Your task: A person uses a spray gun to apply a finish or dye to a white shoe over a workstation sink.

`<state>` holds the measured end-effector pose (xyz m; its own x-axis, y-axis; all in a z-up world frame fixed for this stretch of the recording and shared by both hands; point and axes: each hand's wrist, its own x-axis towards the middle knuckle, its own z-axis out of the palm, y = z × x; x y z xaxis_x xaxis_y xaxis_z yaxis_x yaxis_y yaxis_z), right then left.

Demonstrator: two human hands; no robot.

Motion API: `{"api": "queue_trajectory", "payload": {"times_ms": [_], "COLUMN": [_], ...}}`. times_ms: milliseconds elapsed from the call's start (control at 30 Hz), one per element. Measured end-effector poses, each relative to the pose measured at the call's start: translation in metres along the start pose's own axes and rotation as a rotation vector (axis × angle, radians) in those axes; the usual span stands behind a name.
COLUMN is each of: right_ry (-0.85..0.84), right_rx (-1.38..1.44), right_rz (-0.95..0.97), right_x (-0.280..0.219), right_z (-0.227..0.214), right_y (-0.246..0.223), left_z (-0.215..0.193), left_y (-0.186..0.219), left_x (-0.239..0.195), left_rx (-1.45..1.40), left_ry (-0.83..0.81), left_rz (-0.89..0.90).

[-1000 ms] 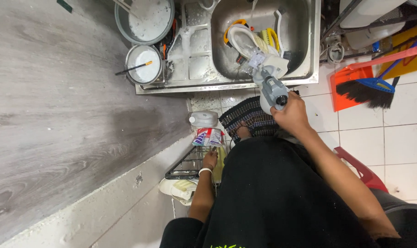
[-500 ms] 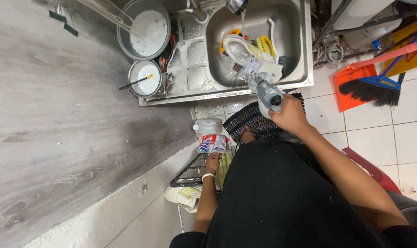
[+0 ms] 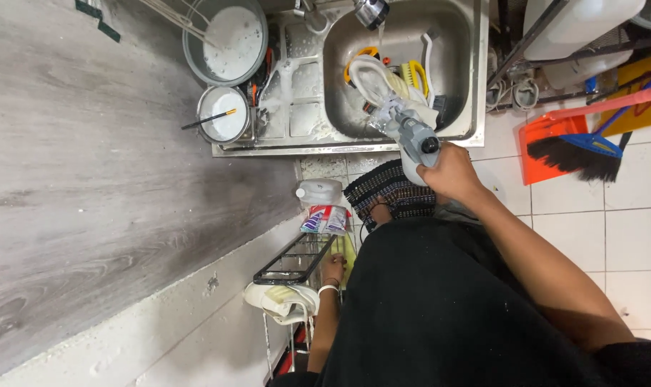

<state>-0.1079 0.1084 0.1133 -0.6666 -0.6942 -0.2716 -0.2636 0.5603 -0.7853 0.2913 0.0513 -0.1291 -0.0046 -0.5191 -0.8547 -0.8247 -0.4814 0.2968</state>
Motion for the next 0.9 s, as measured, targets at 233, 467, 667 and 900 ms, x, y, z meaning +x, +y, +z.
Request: {"api": "queue_trajectory", "payload": {"times_ms": [233,467,667,900], "right_ry": [-0.014,-0.04,-0.053,-0.037], "right_rx": [0.002,-0.007,0.001,-0.072], "right_rz": [-0.023,0.043,0.053,0.078], "right_x": [0.005,0.004,0.0,-0.01], "right_z": [-0.006,-0.009,-0.014,-0.009], "right_y": [-0.004,-0.002,-0.008,-0.001], "left_z": [0.011,0.013,0.017,0.022], "left_y": [0.006,0.014,0.021,0.014], "left_x": [-0.009,0.005,-0.002,0.003], "left_rx": [-0.037,-0.133,-0.068,-0.084], "left_ry": [-0.028,0.014,0.021,-0.04], "left_rz": [-0.014,0.001,0.01,0.011]}}
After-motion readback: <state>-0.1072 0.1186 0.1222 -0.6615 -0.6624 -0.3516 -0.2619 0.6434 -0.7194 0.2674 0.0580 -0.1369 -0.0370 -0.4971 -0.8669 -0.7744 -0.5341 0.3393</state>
